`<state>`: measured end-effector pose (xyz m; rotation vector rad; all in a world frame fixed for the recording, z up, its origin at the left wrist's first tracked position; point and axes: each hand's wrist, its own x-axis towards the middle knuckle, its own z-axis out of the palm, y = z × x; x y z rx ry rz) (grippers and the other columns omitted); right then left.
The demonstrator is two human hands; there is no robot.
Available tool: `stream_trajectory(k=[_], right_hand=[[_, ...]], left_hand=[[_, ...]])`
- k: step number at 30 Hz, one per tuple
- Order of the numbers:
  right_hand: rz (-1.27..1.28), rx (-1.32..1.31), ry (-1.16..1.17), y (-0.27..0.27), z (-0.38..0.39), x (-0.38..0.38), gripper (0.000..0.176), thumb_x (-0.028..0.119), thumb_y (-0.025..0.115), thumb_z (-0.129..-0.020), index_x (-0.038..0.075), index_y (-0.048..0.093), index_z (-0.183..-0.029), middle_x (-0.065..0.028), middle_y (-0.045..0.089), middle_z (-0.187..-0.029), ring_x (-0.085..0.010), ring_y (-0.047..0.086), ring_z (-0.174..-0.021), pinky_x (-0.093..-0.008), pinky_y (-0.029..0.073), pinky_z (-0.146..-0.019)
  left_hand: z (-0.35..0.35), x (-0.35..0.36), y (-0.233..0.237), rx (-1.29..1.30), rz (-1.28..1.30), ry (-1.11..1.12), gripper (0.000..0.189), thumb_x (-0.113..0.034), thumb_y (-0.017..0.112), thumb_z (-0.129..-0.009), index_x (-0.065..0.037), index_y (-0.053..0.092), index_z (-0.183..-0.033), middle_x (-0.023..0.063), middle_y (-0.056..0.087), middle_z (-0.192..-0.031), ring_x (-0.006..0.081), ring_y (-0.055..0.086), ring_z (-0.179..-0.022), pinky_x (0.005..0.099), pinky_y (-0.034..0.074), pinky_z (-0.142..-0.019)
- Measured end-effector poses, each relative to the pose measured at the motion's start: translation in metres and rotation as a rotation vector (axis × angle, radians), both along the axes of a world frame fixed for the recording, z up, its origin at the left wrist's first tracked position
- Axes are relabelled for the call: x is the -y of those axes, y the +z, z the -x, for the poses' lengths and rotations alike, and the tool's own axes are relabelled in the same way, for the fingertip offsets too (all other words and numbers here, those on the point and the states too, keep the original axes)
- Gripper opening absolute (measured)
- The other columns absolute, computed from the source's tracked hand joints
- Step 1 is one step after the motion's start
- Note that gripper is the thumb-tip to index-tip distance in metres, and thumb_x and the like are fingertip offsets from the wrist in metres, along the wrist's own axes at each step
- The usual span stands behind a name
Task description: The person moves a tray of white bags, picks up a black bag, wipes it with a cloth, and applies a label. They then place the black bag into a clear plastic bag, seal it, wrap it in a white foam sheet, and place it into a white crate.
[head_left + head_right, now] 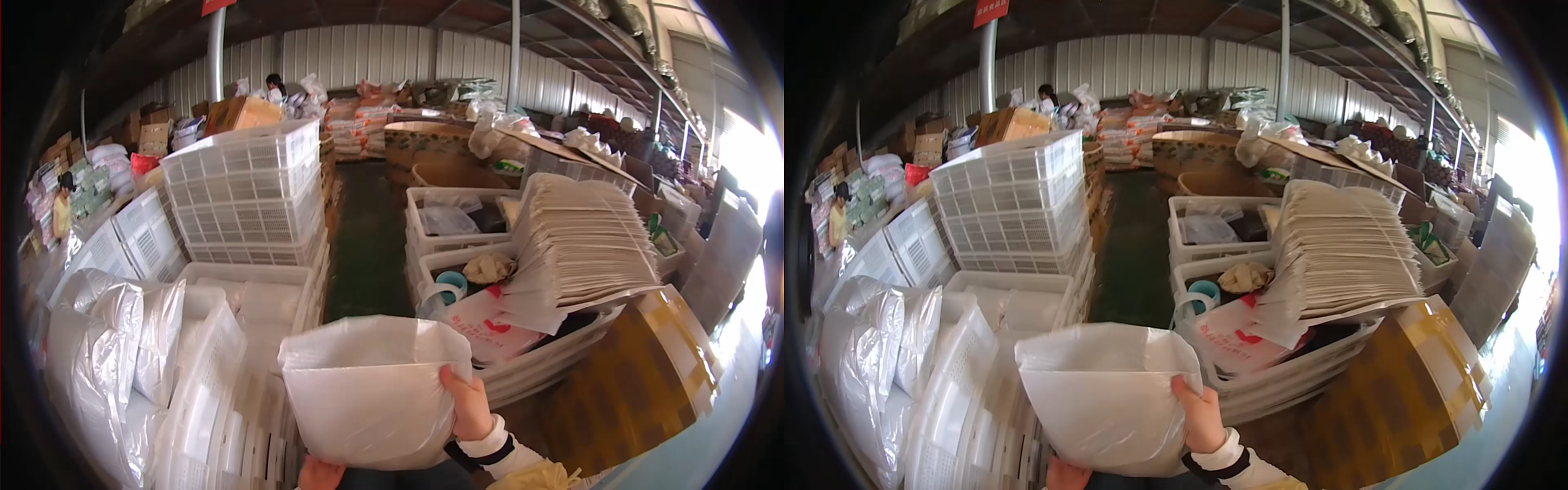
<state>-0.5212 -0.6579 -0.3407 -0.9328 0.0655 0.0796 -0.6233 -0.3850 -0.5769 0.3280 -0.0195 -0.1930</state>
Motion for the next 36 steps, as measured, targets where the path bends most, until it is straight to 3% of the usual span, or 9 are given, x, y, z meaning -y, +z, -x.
stream_trajectory(k=[4,6,7,8,10,21,27,30,36], right_hand=[[0.019,-0.1,0.113,-0.032,-0.021,0.004,0.03,0.016,0.054,-0.09,0.0,0.053,-0.116,-0.0068,0.06,-0.107,-0.018,0.058,-0.095,-0.0312,0.045,-0.083],[0.06,-0.065,0.139,-0.041,-0.031,0.004,0.032,0.018,0.055,-0.09,0.0,0.053,-0.116,-0.0067,0.06,-0.108,-0.018,0.058,-0.095,-0.0309,0.045,-0.083],[0.111,-0.042,0.177,-0.045,-0.043,0.006,0.033,0.019,0.055,-0.09,0.0,0.052,-0.117,-0.0065,0.059,-0.108,-0.018,0.057,-0.096,-0.0307,0.045,-0.083],[0.162,-0.007,0.217,-0.049,-0.057,0.007,0.035,0.021,0.056,-0.09,0.0,0.052,-0.117,-0.0064,0.059,-0.109,-0.018,0.057,-0.096,-0.0305,0.045,-0.083],[0.266,-0.074,0.251,-0.062,-0.084,0.01,0.038,0.024,0.057,-0.089,0.001,0.051,-0.118,-0.0064,0.059,-0.11,-0.0178,0.057,-0.097,-0.0303,0.045,-0.083],[0.41,-0.137,0.196,-0.116,-0.113,0.025,0.045,0.024,0.057,-0.089,-0.005,0.046,-0.122,-0.0101,0.056,-0.114,-0.0189,0.054,-0.103,-0.0303,0.041,-0.089],[1.049,0.694,-0.061,-0.008,-0.08,-0.024,0.03,0.006,0.06,-0.084,-0.005,0.054,-0.112,-0.0164,0.059,-0.111,-0.0267,0.055,-0.106,-0.031,0.042,-0.089],[1.069,0.885,0.265,0.02,-0.088,-0.059,0.018,0.004,0.062,-0.079,0.0,0.062,-0.097,-0.0161,0.059,-0.106,-0.0302,0.056,-0.1,-0.033,0.047,-0.082],[1.264,1.231,0.411,-0.032,-0.135,-0.157,0.01,0.008,0.063,-0.073,0.003,0.062,-0.082,-0.0102,0.056,-0.087,-0.0282,0.056,-0.082,-0.0352,0.048,-0.07]], left_hand=[[0.016,-0.014,0.019,-0.34,-0.307,0.042,0.065,-0.033,0.069,-0.078,-0.005,0.04,-0.129,0.0084,0.055,-0.119,0.0265,0.05,-0.111,0.043,0.039,-0.096],[0.004,-0.037,0.033,-0.491,-1.307,0.04,0.047,-0.026,0.064,-0.084,0.004,0.049,-0.116,0.0142,0.06,-0.108,0.0238,0.057,-0.1,0.0368,0.045,-0.089],[-0.005,-0.044,0.056,-0.393,-1.377,0.013,0.05,-0.026,0.061,-0.086,0.008,0.046,-0.12,0.0159,0.061,-0.106,0.024,0.059,-0.097,0.0363,0.046,-0.085],[-0.019,-0.077,0.024,0.002,-0.765,-0.129,0.055,-0.022,0.064,-0.083,0.007,0.043,-0.125,0.0158,0.057,-0.115,0.0219,0.054,-0.107,0.035,0.043,-0.091],[-0.052,-0.034,0.115,0.082,-0.834,0.016,0.061,-0.025,0.065,-0.083,0.006,0.039,-0.129,0.0147,0.051,-0.124,0.0216,0.048,-0.115,0.0343,0.037,-0.097],[-0.125,0.001,0.123,-0.115,-0.979,-0.051,0.07,-0.005,0.074,-0.068,0.002,0.039,-0.128,0.0137,0.051,-0.122,0.0229,0.05,-0.111,0.0329,0.039,-0.095],[-0.138,-0.017,0.118,-0.318,-0.809,0.109,0.047,-0.005,0.067,-0.076,0.004,0.049,-0.118,0.0136,0.058,-0.111,0.0213,0.057,-0.101,0.0317,0.044,-0.088],[-0.159,-0.022,0.118,-0.182,-0.728,0.364,0.025,-0.006,0.062,-0.082,0.004,0.058,-0.104,0.0105,0.064,-0.096,0.0159,0.061,-0.085,0.0269,0.047,-0.076],[-0.164,-0.029,0.106,-0.209,-0.586,0.524,0.014,-0.006,0.061,-0.083,-0.001,0.06,-0.096,0.0046,0.064,-0.085,0.0125,0.06,-0.072,0.0231,0.047,-0.065]])
